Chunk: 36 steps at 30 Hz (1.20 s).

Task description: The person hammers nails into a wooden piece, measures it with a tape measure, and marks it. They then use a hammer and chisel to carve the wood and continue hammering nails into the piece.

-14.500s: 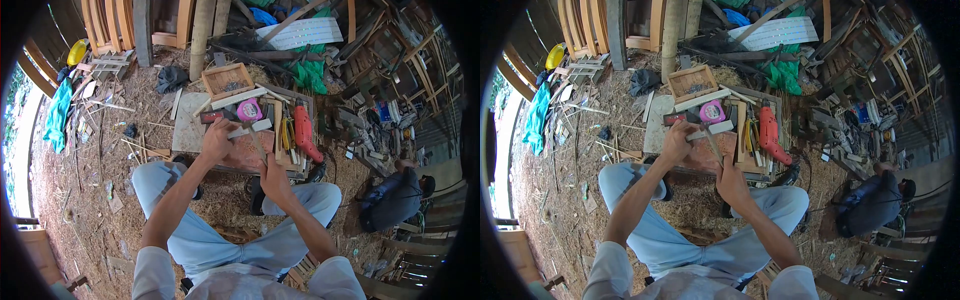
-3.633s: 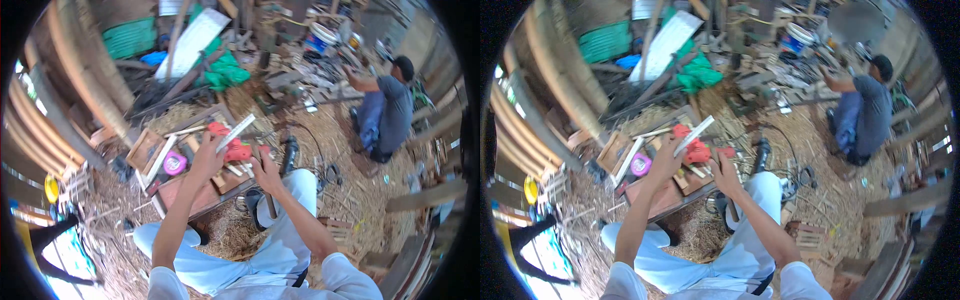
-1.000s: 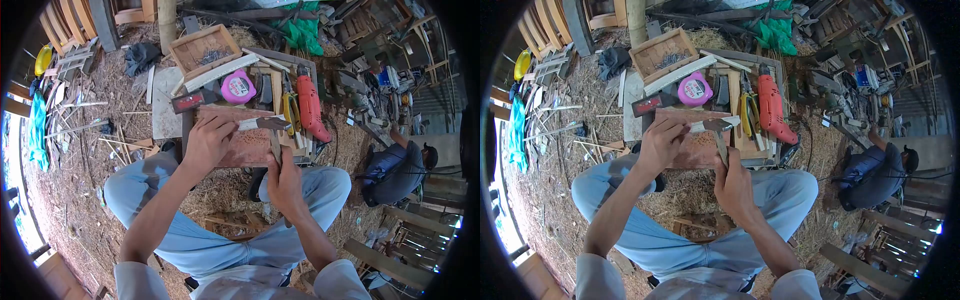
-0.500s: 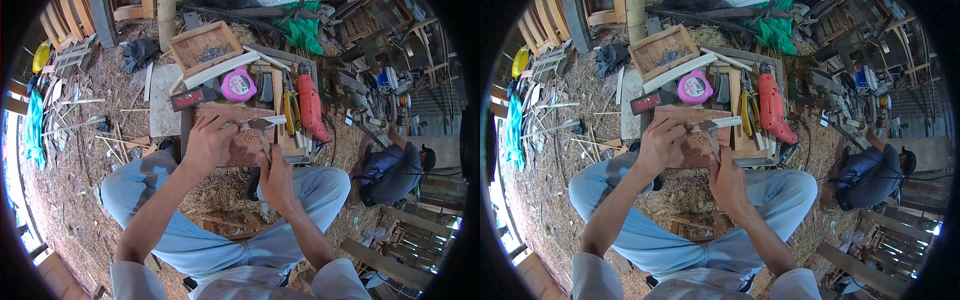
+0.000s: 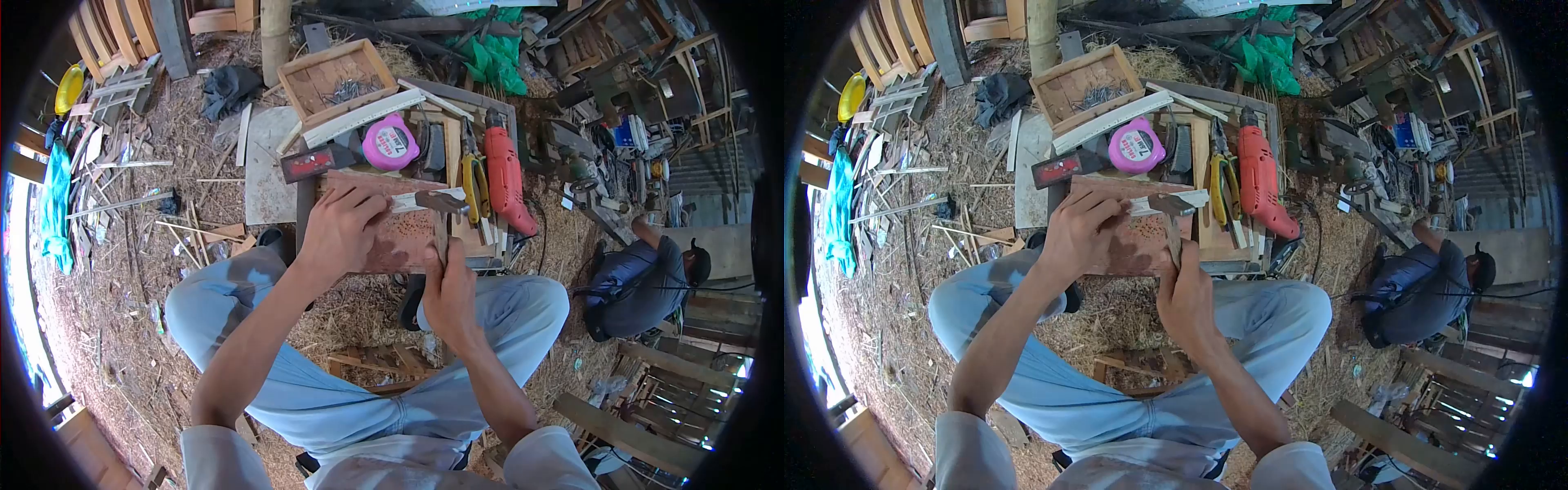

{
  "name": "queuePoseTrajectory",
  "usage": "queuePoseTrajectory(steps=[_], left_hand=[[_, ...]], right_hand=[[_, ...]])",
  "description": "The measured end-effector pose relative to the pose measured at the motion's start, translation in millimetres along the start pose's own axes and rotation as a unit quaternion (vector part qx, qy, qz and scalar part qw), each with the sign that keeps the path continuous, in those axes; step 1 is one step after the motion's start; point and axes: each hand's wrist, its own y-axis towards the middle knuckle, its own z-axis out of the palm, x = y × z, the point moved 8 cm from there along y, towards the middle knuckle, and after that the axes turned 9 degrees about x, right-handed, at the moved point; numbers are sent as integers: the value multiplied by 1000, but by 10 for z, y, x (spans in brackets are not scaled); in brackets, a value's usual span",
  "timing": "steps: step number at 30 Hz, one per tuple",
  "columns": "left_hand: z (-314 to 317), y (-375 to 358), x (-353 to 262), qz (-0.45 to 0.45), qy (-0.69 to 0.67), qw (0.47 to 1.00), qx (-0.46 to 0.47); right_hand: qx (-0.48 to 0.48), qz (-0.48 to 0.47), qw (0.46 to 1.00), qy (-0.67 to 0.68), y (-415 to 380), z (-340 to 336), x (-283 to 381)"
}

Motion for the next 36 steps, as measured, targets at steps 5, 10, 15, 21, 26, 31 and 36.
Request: queuePoseTrajectory(steps=[5,10,15,21,26,31,36], left_hand=[[-86,64,-138,15,46,999,-24],[30,5,-23,-33,55,997,-33],[20,-17,4,-53,54,997,-30],[-14,-27,20,-57,29,997,-52],[-9,-22,6,-45,24,997,-51],[9,-11,-9,-47,31,998,-33],[20,-17,-2,-42,30,997,-51]], right_hand=[[-2,47,998,51,95,-24,11],[39,49,998,-3,248,-203,143],[159,101,980,-62,561,-320,141],[315,99,936,-119,909,-413,220],[329,90,928,-153,1034,-451,188],[418,65,880,-214,1037,-389,121],[357,55,919,-161,1142,-482,216]])
